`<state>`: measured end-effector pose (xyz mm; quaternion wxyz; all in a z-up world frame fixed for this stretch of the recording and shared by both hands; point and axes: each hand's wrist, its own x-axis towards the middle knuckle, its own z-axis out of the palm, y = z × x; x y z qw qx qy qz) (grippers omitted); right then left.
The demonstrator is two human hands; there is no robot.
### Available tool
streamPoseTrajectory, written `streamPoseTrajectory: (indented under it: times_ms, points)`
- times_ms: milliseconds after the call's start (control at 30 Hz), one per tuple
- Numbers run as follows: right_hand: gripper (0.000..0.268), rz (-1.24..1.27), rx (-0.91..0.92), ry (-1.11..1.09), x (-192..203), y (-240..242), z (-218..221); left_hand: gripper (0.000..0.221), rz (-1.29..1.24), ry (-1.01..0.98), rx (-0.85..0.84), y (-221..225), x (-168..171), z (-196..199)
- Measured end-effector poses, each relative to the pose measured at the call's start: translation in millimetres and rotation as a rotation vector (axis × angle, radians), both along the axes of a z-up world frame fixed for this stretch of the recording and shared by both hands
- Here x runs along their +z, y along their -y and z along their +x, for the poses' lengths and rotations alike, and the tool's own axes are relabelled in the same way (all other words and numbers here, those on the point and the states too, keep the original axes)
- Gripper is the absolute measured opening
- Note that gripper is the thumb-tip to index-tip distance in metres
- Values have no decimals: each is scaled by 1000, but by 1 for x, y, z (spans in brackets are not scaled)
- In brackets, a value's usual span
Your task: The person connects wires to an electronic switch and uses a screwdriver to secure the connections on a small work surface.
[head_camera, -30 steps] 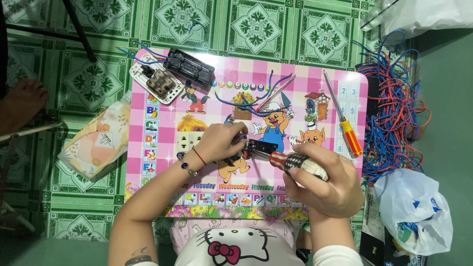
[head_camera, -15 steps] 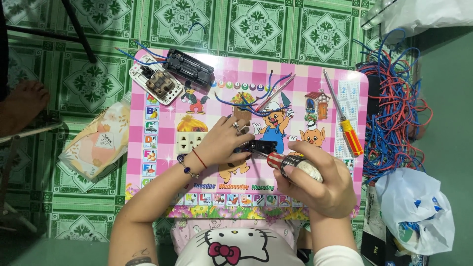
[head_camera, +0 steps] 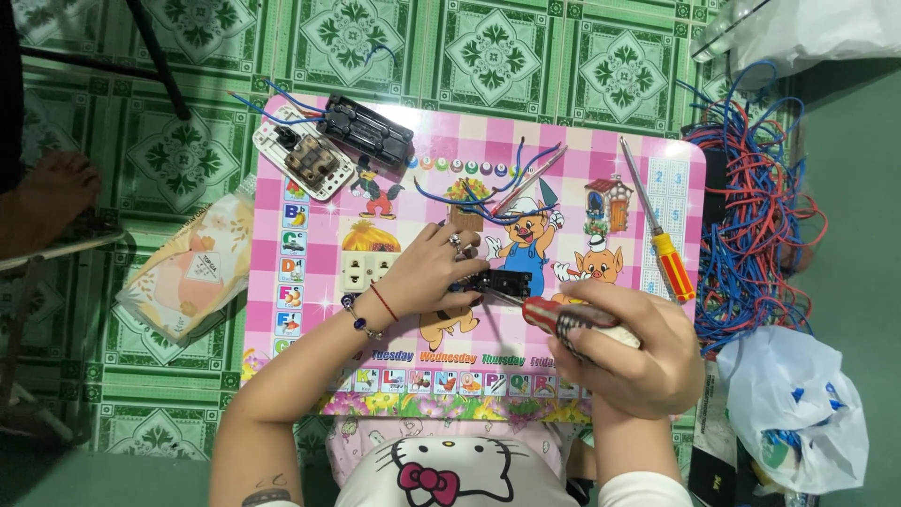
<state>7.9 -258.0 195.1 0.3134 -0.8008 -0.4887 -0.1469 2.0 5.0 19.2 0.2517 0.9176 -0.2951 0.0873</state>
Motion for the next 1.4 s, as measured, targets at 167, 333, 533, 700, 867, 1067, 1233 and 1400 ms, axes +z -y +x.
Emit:
streamPoseTrajectory:
  times_ms: [167, 333, 533, 700, 867, 1067, 1233, 1400]
  points:
    - [31, 36, 2, 43, 6, -5, 2, 42, -10, 3, -3, -1, 3, -1]
    - [40, 15, -195, 94, -8, 5, -7, 42, 14, 25, 8, -1, 2, -2]
    - [57, -40, -63, 29, -5, 4, -9, 37, -5, 31, 13, -2, -2, -2]
    - [58, -4, 22, -25, 2, 5, -2, 39, -16, 44, 8, -2, -3, -3]
    - [57, -8, -252, 17, -1, -2, -18, 37, -28, 28, 11, -2, -3, -4]
    - [58, -22, -109, -16, 2, 0, -13, 37, -28, 28, 4, -2, -3, -3]
    - [53, 4, -203, 46, -1, 4, -12, 37, -28, 23, 8, -2, -5, -3]
    - [58, -52, -155, 27, 1, 5, -14, 38, -21, 34, 7, -2, -5, -4]
